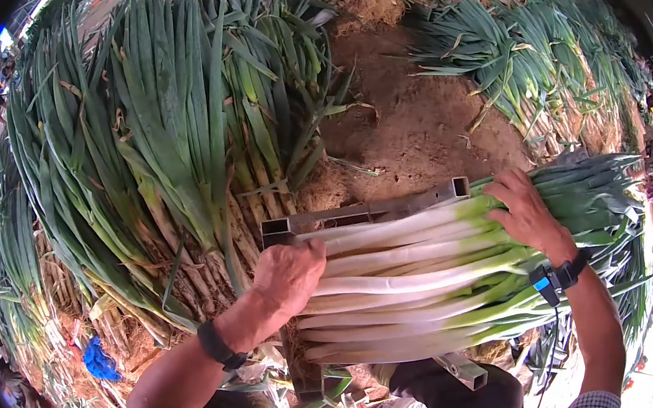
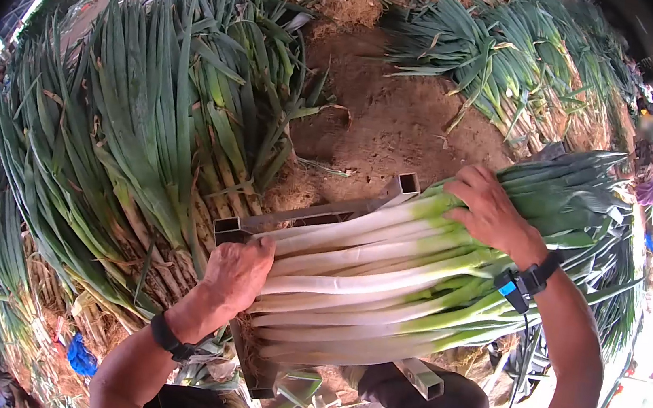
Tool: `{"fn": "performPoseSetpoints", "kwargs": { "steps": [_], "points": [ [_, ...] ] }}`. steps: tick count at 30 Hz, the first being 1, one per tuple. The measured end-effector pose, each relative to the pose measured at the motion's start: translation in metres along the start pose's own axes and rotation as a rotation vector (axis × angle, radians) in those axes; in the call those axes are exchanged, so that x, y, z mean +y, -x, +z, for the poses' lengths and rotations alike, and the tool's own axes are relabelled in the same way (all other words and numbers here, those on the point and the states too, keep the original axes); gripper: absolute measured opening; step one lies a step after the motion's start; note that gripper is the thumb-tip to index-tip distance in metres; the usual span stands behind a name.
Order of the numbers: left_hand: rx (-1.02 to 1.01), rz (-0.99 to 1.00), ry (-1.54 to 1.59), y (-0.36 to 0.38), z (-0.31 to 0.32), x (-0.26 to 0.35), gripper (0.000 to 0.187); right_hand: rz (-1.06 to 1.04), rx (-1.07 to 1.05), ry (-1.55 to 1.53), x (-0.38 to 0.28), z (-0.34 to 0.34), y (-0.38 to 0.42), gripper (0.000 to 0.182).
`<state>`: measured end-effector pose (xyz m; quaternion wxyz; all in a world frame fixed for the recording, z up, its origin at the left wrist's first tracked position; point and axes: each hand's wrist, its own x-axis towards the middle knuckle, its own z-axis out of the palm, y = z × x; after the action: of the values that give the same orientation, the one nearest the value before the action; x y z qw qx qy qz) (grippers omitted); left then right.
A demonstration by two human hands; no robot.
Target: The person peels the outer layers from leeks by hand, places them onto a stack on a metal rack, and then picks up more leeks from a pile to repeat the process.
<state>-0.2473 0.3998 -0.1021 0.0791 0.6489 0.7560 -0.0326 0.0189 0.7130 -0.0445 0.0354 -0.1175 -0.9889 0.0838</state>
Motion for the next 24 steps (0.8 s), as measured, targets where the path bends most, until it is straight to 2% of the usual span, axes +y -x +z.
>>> {"fn": "performPoseSetpoints", "kwargs": {
  "steps": [2, 5, 8, 15, 24],
  "points": [
    [0.028, -0.012, 0.019, -0.001, 0.002, -0.004, 0.022, -0.040, 0.022, 0.012, 0.002, 0.004, 0.001, 0.036],
    [0.118, 0.087, 0.076, 0.007, 0.007, -0.012, 0.023, -0.036, 0.031, 0.003, 0.001, 0.002, 0.009, 0.038],
    [0.013, 0.004, 0.007, 0.008, -0.001, -0.003, 0.025, -0.017, 0.034, 0.009, -0.007, -0.003, 0.015, 0.040],
    [0.023, -0.141, -0.014, 0.000, -0.004, 0.005, 0.025, -0.017, 0.069, 0.031, -0.015, -0.001, 0.023, 0.039],
    [0.008, -0.077, -0.031, 0.002, 0.013, 0.004, 0.025, -0.014, 0.051, 0.008, -0.003, 0.015, 0.017, 0.037]
  ]
}}
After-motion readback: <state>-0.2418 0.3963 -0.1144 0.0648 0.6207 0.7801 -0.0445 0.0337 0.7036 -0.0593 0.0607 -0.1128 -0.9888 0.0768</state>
